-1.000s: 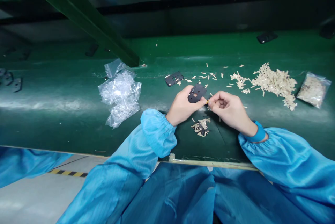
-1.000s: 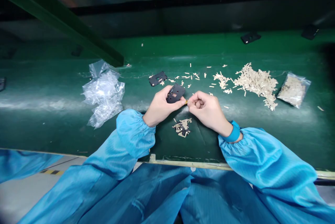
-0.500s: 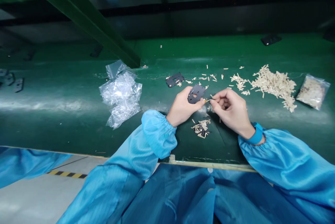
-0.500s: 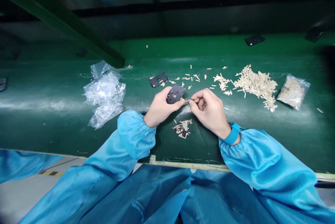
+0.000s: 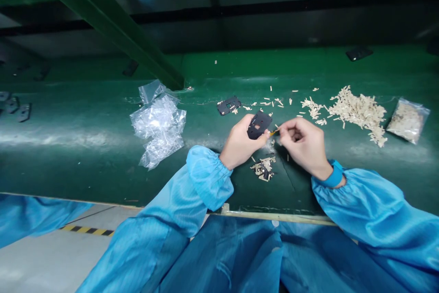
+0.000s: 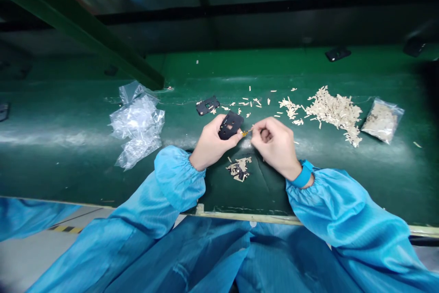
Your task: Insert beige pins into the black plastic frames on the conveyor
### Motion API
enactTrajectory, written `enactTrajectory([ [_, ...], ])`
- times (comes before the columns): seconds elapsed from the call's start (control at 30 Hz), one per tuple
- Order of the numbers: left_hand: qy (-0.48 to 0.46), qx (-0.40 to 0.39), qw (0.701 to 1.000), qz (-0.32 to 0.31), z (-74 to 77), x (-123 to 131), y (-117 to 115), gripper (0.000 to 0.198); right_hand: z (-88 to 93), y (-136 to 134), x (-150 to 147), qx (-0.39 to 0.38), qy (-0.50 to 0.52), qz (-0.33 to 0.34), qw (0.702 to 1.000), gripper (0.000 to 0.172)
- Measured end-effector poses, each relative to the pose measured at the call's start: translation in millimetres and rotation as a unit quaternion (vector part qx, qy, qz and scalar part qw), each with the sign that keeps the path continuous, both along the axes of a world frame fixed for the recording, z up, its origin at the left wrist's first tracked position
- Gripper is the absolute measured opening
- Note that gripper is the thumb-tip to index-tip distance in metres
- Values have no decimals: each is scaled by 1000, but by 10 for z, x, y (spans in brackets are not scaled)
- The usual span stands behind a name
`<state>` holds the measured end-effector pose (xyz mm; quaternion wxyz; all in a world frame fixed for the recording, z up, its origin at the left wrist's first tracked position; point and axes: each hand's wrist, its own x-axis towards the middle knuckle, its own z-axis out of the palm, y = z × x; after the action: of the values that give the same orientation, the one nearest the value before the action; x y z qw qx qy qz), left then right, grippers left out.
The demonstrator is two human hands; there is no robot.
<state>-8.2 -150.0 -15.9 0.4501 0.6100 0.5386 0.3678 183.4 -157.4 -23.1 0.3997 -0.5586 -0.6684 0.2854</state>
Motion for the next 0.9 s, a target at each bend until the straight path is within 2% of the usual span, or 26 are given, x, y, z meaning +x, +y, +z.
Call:
enactTrajectory([
  [0.1,1,36,999,5,-20,-38,-10,30,0,118,98,-39,59,-92,993,14],
  [0.17,24,81,996,5,-37,-68,-24,39,-9,174,153,-43,63,-113,991,22],
  [0.27,60,179,982,3,-64,-112,-39,48,1,187,171,-21,69,-102,992,11],
  [0.3,67,215,974,1,-73,-126,-39,49,19,174,162,-25,79,-86,993,16],
  [0.37,76,268,960,-10,-87,-155,-30,51,75,135,130,-95,120,-20,988,18],
  [0.4,77,285,955,-19,-92,-168,-22,53,108,113,114,-161,153,30,975,16],
  [0.43,75,297,952,-28,-97,-179,-14,55,140,91,99,-235,194,85,949,18],
  [0.53,64,309,948,-49,-105,-199,7,60,203,39,66,-412,313,200,832,27],
  [0.6,64,306,949,-51,-111,-201,13,62,212,17,52,-464,368,217,776,27],
  [0.67,69,294,952,-52,-118,-201,14,63,206,2,42,-482,398,218,749,25],
  [0.8,53,283,956,-61,-126,-202,8,64,182,-10,29,-483,416,216,739,22],
  [0.87,32,276,959,-62,-123,-193,2,64,171,-11,22,-469,408,205,756,23],
  [0.9,23,260,964,-58,-120,-182,0,64,167,-13,17,-449,396,191,778,24],
])
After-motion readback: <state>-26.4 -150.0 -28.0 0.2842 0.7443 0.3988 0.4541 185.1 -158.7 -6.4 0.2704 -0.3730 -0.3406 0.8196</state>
